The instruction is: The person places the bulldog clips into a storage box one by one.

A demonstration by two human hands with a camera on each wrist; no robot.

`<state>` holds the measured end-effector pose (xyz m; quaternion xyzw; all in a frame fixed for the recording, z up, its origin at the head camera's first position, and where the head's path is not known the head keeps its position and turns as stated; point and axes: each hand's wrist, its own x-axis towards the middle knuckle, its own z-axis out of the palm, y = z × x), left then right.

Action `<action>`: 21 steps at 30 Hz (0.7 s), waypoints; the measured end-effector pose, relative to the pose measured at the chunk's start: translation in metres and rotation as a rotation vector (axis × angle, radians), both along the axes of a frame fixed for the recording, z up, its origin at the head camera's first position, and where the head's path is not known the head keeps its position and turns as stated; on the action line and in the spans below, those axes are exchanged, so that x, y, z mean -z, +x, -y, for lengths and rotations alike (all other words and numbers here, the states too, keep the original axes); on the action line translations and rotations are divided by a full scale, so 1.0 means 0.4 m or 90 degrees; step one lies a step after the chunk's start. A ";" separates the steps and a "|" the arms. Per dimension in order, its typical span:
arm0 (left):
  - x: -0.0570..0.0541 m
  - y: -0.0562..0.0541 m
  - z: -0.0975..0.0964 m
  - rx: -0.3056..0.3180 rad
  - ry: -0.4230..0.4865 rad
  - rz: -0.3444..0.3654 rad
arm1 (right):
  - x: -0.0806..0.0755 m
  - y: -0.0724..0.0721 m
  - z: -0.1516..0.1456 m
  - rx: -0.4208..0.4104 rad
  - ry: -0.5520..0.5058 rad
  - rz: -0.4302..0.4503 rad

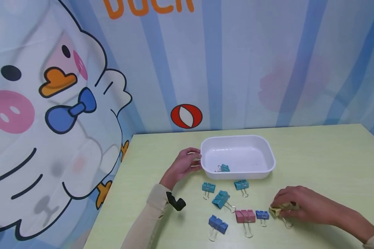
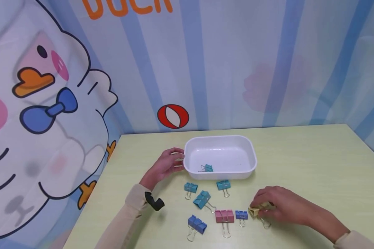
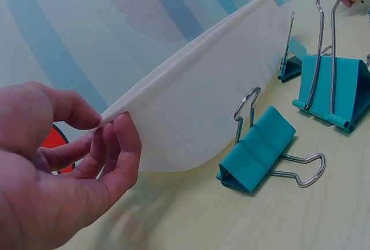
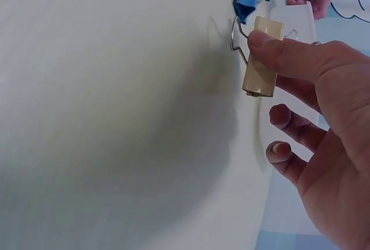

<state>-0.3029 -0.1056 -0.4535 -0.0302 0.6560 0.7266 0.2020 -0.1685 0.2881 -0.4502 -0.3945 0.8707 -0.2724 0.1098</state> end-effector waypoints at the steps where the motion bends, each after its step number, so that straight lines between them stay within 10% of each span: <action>1: 0.001 -0.001 0.001 0.000 0.000 0.000 | -0.005 -0.003 -0.003 -0.003 -0.008 -0.008; 21: -0.002 -0.002 -0.002 -0.001 -0.008 0.005 | -0.238 -0.108 0.023 0.021 -0.013 -0.178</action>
